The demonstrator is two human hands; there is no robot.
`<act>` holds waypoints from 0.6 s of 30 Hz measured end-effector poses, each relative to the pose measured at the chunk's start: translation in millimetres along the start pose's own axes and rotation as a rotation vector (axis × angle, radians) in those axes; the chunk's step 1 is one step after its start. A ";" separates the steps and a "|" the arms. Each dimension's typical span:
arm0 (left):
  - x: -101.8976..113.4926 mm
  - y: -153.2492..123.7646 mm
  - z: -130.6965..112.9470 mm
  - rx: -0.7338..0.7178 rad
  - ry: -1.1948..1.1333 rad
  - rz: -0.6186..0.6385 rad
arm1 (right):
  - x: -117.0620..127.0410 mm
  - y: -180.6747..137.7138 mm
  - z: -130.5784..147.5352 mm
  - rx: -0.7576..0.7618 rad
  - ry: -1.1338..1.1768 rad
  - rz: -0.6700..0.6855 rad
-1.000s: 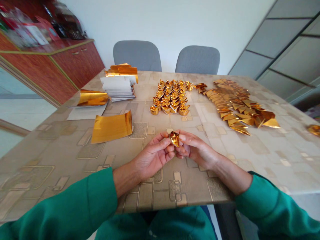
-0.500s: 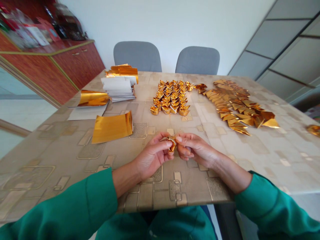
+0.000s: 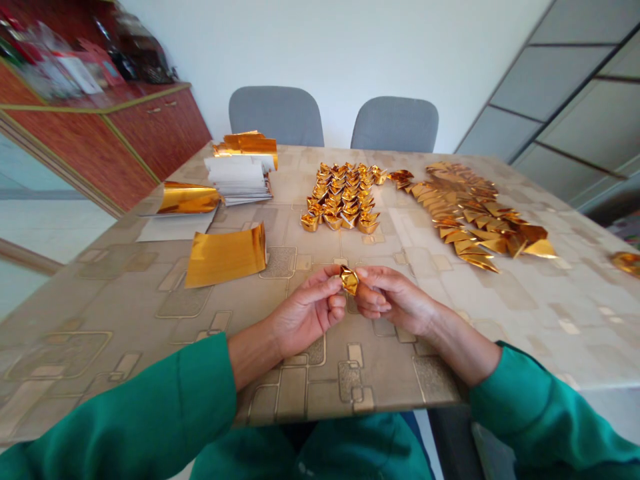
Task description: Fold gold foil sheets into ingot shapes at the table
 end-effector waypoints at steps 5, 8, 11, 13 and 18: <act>-1.9 -0.5 2.9 0.017 -0.057 0.036 | -1.7 0.0 -0.5 0.003 -0.023 0.036; -2.0 -0.6 3.1 0.007 -0.055 0.039 | -1.2 -0.1 -0.6 0.014 -0.041 0.053; -1.0 -0.6 1.4 -0.021 -0.010 0.016 | 0.2 0.3 -0.8 0.023 -0.058 0.046; -0.2 -1.2 -0.3 -0.048 0.060 -0.017 | 0.5 0.7 -1.1 0.036 -0.077 0.042; 0.9 -3.7 -3.7 -0.155 0.280 -0.131 | -0.6 2.1 -5.3 0.048 -0.130 0.023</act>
Point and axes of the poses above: each hand's wrist, its own y-axis towards the middle knuckle, its own x-axis out of the back of the hand, z = x × y, the point moved 4 cm from there along y, towards the middle knuckle, and after that the axes turned 15 degrees about -z, right-handed, at the moved point
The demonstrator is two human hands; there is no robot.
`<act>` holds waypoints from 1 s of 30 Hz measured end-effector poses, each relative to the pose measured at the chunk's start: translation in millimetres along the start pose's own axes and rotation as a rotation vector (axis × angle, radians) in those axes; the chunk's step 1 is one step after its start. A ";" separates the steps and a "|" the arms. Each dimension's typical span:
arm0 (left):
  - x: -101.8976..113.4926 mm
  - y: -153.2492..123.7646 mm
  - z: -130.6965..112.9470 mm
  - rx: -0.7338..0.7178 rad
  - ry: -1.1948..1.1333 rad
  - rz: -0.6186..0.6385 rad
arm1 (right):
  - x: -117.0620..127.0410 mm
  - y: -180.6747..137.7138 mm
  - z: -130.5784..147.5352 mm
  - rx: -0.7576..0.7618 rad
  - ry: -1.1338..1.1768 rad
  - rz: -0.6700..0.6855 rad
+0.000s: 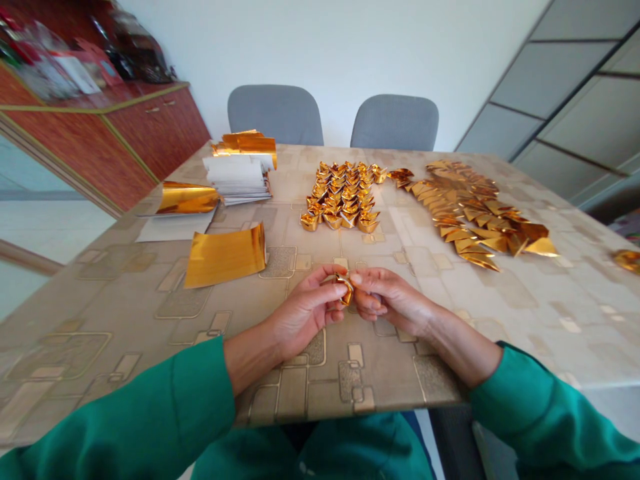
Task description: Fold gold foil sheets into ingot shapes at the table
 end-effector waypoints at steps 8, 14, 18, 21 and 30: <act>-0.6 -3.1 -4.7 -0.062 0.134 -0.015 | 2.7 2.9 -3.1 -0.016 -0.019 -0.010; -0.7 -3.7 -18.4 -0.267 0.367 0.115 | 9.2 2.2 4.5 -0.080 0.060 -0.026; -1.5 -1.3 -24.2 -0.443 0.452 0.097 | 7.8 0.7 5.3 -0.079 0.027 0.000; -1.2 1.8 -27.8 -0.559 0.479 0.054 | 9.5 2.0 5.6 -0.018 -0.048 -0.047; 9.1 13.7 -24.1 -0.653 0.524 -0.168 | 7.6 -2.2 27.1 0.649 -0.657 -0.300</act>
Point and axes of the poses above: each hand's wrist, its own y-axis towards the middle knuckle, its own x-axis out of the back of the hand, z = x × y, the point moved 4 cm from there along y, towards the middle knuckle, and after that the axes turned 15 degrees about -z, right-handed, at the moved point
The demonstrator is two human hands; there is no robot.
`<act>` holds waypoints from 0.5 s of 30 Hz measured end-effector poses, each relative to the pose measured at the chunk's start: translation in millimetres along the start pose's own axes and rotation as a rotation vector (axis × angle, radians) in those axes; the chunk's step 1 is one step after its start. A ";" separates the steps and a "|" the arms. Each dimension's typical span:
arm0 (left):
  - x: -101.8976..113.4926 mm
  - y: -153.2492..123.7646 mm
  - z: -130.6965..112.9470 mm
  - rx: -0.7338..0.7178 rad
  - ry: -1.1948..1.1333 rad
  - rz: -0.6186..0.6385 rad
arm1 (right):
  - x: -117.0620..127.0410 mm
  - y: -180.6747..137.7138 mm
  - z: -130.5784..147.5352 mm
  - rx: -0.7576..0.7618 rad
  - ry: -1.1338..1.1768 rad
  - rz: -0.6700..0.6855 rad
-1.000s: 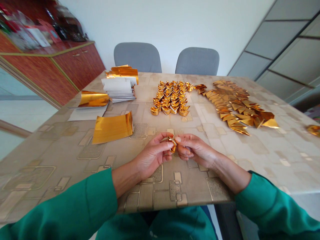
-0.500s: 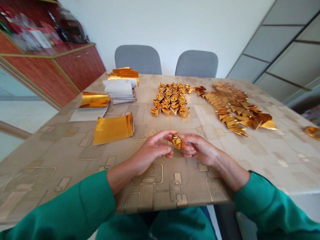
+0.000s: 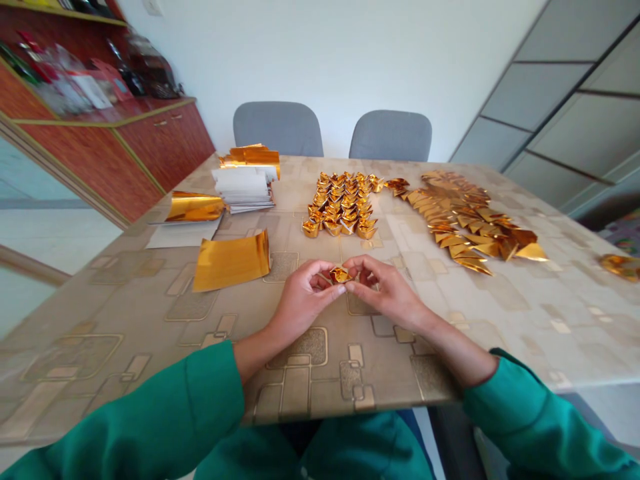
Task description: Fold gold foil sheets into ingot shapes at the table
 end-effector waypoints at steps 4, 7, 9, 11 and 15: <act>-3.7 -3.5 3.0 0.055 -0.039 0.045 | -0.1 -0.2 -3.5 0.058 -0.034 0.088; -5.4 -5.3 4.5 0.074 -0.051 0.069 | 3.7 1.5 -5.1 0.120 -0.097 0.073; -6.3 -5.5 5.9 0.077 -0.037 0.081 | 3.8 1.5 -2.9 0.191 -0.151 0.066; -7.6 -5.4 7.0 0.081 -0.021 0.096 | 2.1 0.4 0.5 0.243 -0.193 0.060; -7.4 -8.7 2.3 0.044 0.025 0.114 | 5.4 1.7 4.0 0.242 -0.198 0.051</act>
Point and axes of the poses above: each hand's wrist, its own y-axis towards the middle knuckle, its own x-axis out of the back of the hand, z = x × y, the point moved 4 cm from there along y, towards the middle knuckle, and after that the axes turned 15 degrees about -z, right-handed, at the moved point
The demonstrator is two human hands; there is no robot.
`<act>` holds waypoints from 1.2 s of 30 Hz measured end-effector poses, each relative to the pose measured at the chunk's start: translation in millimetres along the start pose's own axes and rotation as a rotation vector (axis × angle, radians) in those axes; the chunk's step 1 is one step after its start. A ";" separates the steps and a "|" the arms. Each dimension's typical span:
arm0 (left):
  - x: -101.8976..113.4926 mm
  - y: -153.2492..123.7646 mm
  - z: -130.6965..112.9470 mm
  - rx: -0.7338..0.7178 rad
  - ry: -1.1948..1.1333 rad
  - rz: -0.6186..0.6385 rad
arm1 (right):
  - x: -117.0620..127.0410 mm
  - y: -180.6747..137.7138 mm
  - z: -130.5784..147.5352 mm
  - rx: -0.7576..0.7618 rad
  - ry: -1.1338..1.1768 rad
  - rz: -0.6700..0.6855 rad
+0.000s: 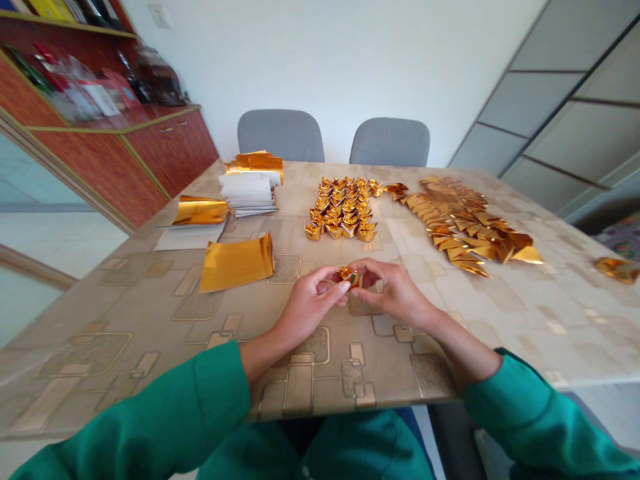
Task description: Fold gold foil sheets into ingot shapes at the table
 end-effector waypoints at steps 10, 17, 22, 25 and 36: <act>58.3 -32.0 -34.1 -0.542 0.447 -0.023 | 101.8 41.8 -121.5 -0.209 -0.594 -0.226; 130.0 -14.2 -33.5 -0.889 0.927 -0.397 | 106.7 101.5 -179.1 -0.147 -0.731 -0.248; 144.4 2.3 -15.7 -0.765 1.176 -0.319 | 97.6 148.1 -203.6 -0.065 -0.811 -0.258; 143.0 4.3 -8.8 -0.688 1.229 -0.300 | 94.5 169.2 -217.9 -0.029 -0.846 -0.262; 141.7 5.3 0.8 -0.617 1.272 -0.285 | 81.5 204.1 -243.1 0.015 -0.919 -0.285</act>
Point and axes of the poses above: each hand's wrist, its own y-axis towards the middle knuckle, its own x-axis out of the back of the hand, z = x × y, the point moved 4 cm from there along y, towards the middle knuckle, and after that the axes turned 15 degrees about -z, right-handed, at the moved point
